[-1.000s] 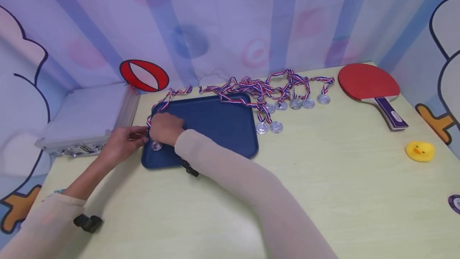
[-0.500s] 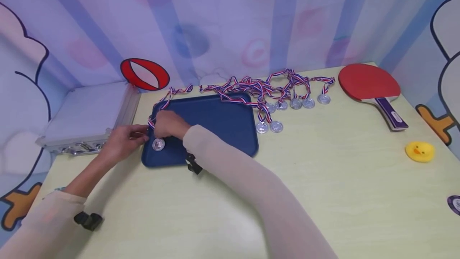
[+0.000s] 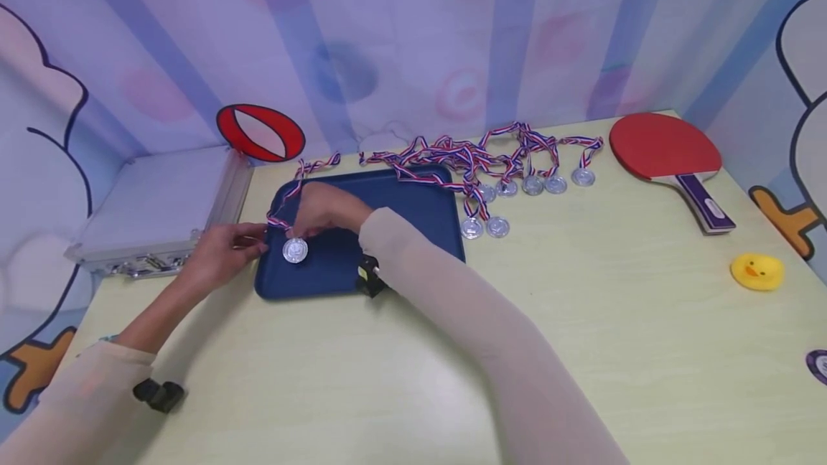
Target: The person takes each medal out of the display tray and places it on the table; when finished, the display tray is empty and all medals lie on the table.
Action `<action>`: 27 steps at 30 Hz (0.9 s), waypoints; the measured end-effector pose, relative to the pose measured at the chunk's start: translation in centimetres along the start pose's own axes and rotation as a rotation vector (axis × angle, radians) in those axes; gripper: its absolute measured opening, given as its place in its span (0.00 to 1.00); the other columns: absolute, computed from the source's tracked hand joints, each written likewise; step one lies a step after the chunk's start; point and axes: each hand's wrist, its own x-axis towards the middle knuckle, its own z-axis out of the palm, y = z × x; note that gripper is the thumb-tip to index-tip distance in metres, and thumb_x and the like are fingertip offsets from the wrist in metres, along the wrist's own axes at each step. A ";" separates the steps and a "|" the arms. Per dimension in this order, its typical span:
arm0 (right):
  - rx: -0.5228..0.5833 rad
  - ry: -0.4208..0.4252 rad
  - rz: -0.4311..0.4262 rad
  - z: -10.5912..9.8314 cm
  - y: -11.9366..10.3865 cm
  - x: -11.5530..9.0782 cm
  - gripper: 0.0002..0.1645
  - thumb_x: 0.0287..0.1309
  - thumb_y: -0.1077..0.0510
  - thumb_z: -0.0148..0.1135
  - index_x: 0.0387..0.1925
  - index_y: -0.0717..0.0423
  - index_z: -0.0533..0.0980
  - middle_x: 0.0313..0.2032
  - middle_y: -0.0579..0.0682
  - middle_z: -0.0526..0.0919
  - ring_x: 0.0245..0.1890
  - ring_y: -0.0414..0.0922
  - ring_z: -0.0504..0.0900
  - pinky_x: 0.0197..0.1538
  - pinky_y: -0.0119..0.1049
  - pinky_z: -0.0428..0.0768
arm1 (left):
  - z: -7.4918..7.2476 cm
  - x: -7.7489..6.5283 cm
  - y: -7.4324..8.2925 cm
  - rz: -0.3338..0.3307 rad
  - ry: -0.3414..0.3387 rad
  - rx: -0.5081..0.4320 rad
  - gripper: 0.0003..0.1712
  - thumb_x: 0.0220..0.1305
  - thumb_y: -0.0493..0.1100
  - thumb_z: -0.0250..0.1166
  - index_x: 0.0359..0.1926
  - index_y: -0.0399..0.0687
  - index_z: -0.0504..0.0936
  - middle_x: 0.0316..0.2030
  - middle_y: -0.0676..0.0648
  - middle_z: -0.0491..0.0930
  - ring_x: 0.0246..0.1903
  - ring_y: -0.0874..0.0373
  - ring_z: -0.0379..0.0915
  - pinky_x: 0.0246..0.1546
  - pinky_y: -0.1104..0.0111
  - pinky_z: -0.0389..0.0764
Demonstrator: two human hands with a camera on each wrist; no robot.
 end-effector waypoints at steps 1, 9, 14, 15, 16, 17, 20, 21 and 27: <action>0.022 -0.006 -0.001 -0.2 0.2 -0.1 0.12 0.48 0.52 0.70 0.17 0.54 0.81 0.14 0.45 0.75 0.12 0.37 0.64 0.16 0.28 0.59 | 0.0 0.0 0.0 -0.007 -0.001 0.000 0.23 0.61 0.34 0.59 0.58 0.34 0.73 0.49 0.34 0.79 0.47 0.42 0.78 0.46 0.55 0.80; 0.167 -0.070 -0.011 -1.4 1.5 -1.5 0.07 0.51 0.55 0.67 0.28 0.54 0.83 0.17 0.44 0.73 0.16 0.37 0.63 0.22 0.29 0.62 | 0.1 0.0 0.2 -0.036 -0.005 0.005 0.24 0.61 0.34 0.59 0.59 0.35 0.72 0.49 0.34 0.79 0.48 0.43 0.78 0.46 0.56 0.80; 0.191 -0.089 -0.017 -1.7 2.5 -2.5 0.07 0.53 0.56 0.66 0.33 0.54 0.84 0.20 0.43 0.75 0.22 0.38 0.68 0.26 0.29 0.65 | 0.0 -0.1 0.3 -0.043 -0.004 0.001 0.23 0.61 0.34 0.59 0.59 0.35 0.72 0.49 0.35 0.79 0.48 0.43 0.78 0.46 0.56 0.80; 0.192 -0.090 -0.022 -1.7 2.8 -2.7 0.07 0.53 0.56 0.66 0.33 0.54 0.84 0.21 0.43 0.75 0.24 0.38 0.69 0.27 0.29 0.66 | 0.0 -0.1 0.2 -0.042 -0.005 -0.001 0.23 0.61 0.34 0.59 0.59 0.35 0.72 0.49 0.34 0.79 0.48 0.43 0.78 0.46 0.56 0.80; 0.187 -0.088 -0.031 -1.8 3.0 -2.8 0.07 0.53 0.55 0.66 0.33 0.53 0.84 0.21 0.43 0.76 0.25 0.38 0.70 0.28 0.28 0.68 | 0.0 -0.1 0.2 -0.042 -0.005 -0.006 0.23 0.61 0.34 0.59 0.59 0.35 0.72 0.49 0.34 0.79 0.48 0.43 0.78 0.45 0.57 0.80; 0.193 -0.086 -0.042 -1.9 3.3 -3.0 0.07 0.53 0.55 0.66 0.33 0.53 0.83 0.22 0.44 0.77 0.25 0.38 0.71 0.28 0.28 0.69 | 0.0 -0.1 0.1 -0.041 -0.007 -0.007 0.23 0.61 0.34 0.58 0.59 0.34 0.72 0.49 0.34 0.79 0.48 0.43 0.78 0.45 0.57 0.80; 0.196 -0.076 -0.064 -2.6 4.0 -3.7 0.07 0.53 0.55 0.65 0.33 0.52 0.84 0.24 0.45 0.80 0.28 0.40 0.75 0.32 0.30 0.75 | 0.1 -0.1 0.1 -0.039 -0.014 -0.016 0.23 0.62 0.34 0.58 0.59 0.35 0.72 0.50 0.35 0.79 0.48 0.43 0.78 0.45 0.57 0.81; 0.192 -0.072 -0.070 -2.9 4.1 -4.0 0.07 0.54 0.54 0.65 0.33 0.52 0.84 0.25 0.46 0.81 0.28 0.40 0.76 0.34 0.30 0.76 | 0.1 -0.1 0.1 -0.033 -0.015 -0.019 0.24 0.62 0.34 0.58 0.59 0.34 0.72 0.50 0.34 0.79 0.48 0.43 0.78 0.45 0.57 0.80; 0.142 -0.032 -0.088 -6.0 5.1 -5.2 0.08 0.56 0.55 0.63 0.35 0.53 0.84 0.27 0.48 0.82 0.31 0.44 0.78 0.35 0.33 0.78 | 0.1 -0.1 0.0 -0.002 -0.002 -0.014 0.23 0.62 0.34 0.58 0.58 0.34 0.72 0.48 0.34 0.79 0.47 0.43 0.78 0.45 0.56 0.80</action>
